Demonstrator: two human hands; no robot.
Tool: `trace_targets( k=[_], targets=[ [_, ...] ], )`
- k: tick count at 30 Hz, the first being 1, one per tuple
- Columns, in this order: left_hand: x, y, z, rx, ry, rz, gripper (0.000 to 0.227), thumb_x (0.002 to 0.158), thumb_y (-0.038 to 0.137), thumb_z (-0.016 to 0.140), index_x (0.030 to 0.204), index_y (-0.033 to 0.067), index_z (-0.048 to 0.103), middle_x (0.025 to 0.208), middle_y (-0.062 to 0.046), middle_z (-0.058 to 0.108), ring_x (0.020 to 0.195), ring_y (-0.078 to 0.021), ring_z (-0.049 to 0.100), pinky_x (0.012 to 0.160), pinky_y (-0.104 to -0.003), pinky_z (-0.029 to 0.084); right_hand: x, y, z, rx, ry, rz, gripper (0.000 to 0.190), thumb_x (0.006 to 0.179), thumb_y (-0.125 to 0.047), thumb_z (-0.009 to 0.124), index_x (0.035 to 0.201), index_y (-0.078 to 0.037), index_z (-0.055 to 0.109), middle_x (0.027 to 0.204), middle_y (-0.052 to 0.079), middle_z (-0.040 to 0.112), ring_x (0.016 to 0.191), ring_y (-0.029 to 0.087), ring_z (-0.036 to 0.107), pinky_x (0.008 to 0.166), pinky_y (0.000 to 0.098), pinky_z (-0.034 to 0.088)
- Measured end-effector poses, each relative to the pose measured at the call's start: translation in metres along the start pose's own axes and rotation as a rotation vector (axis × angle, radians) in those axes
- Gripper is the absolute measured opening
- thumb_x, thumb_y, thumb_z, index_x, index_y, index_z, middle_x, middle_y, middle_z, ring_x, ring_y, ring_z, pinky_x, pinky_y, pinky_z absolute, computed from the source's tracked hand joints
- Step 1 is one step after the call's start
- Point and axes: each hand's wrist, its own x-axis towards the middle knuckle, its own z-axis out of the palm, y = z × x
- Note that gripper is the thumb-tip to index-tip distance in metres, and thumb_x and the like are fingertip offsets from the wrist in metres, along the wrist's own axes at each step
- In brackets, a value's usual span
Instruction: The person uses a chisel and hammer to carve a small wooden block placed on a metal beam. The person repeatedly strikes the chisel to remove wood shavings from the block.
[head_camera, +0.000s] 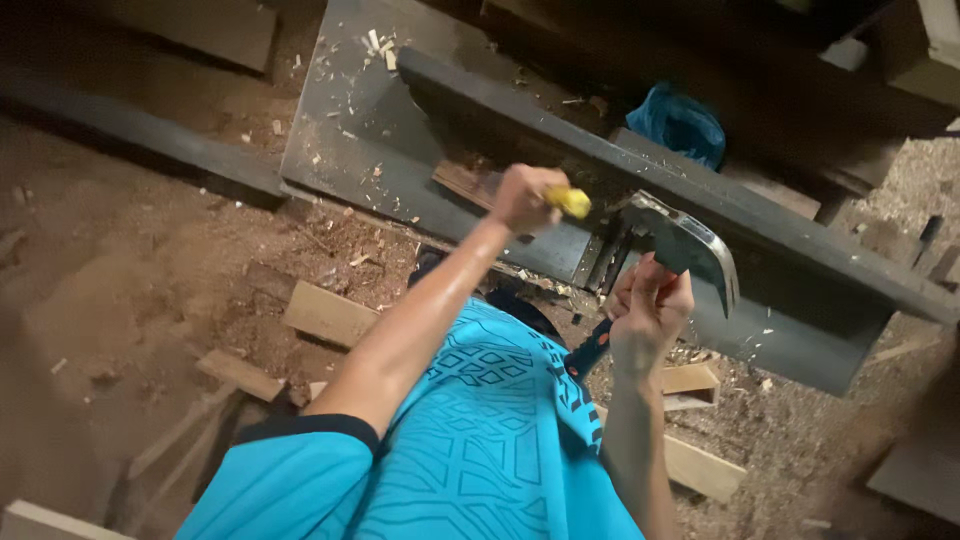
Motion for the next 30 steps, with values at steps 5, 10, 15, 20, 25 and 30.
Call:
trace_targets(
  k=[5,10,15,20,25,30],
  targets=[
    [-0.017,0.040,0.030,-0.025,-0.008,0.013,0.014,0.066,0.011,0.075,0.080,0.0114,0.071,0.078,-0.009,0.073,0.069,-0.0310,0.071,0.061,-0.039,0.055,0.004,0.001,-0.011,-0.077,-0.037,-0.103,0.022,0.115,-0.026,0.050,0.101,-0.009,0.048,0.076,-0.003,0.043,0.057,0.004,0.036,0.046,0.0206,0.028],
    [-0.014,0.050,0.037,-0.061,-0.066,0.041,0.027,0.066,0.014,0.079,0.092,0.0113,0.074,0.089,-0.009,0.075,0.081,-0.0307,0.073,0.070,-0.038,0.058,0.000,0.003,-0.029,-0.035,0.011,0.019,0.018,0.113,-0.022,0.049,0.099,-0.010,0.047,0.074,-0.004,0.042,0.057,0.003,0.036,0.047,0.0201,0.028],
    [-0.011,0.038,0.022,-0.056,-0.020,0.071,0.031,0.064,0.010,0.078,0.095,0.0111,0.074,0.096,-0.010,0.076,0.086,-0.0292,0.075,0.076,-0.036,0.060,-0.001,0.005,-0.042,-0.132,-0.019,-0.008,0.020,0.113,-0.023,0.051,0.098,-0.010,0.047,0.077,-0.005,0.041,0.062,0.003,0.038,0.053,0.0207,0.029],
    [-0.014,0.029,0.021,-0.027,0.001,0.047,0.029,0.066,0.008,0.080,0.095,0.0112,0.074,0.093,-0.010,0.076,0.084,-0.0264,0.076,0.075,-0.034,0.061,0.001,0.013,-0.068,-0.105,-0.026,0.025,0.019,0.110,-0.024,0.054,0.100,-0.008,0.051,0.074,-0.004,0.045,0.060,0.004,0.039,0.051,0.0218,0.031],
    [-0.012,0.027,0.019,0.023,-0.052,0.050,0.030,0.061,0.005,0.080,0.089,0.0099,0.073,0.087,-0.009,0.075,0.081,-0.0287,0.074,0.072,-0.035,0.060,0.010,0.029,-0.084,-0.136,-0.068,0.107,0.021,0.109,-0.023,0.054,0.096,-0.008,0.051,0.073,-0.004,0.046,0.057,0.004,0.039,0.047,0.0229,0.031],
    [-0.016,0.043,0.023,0.131,-0.104,0.016,0.022,0.063,0.013,0.081,0.083,0.0113,0.072,0.082,-0.009,0.073,0.074,-0.0290,0.072,0.065,-0.037,0.057,0.009,0.046,-0.099,-0.182,-0.075,0.169,0.021,0.112,-0.023,0.051,0.096,-0.009,0.051,0.073,-0.004,0.047,0.059,0.004,0.042,0.051,0.0225,0.035]
  ],
)
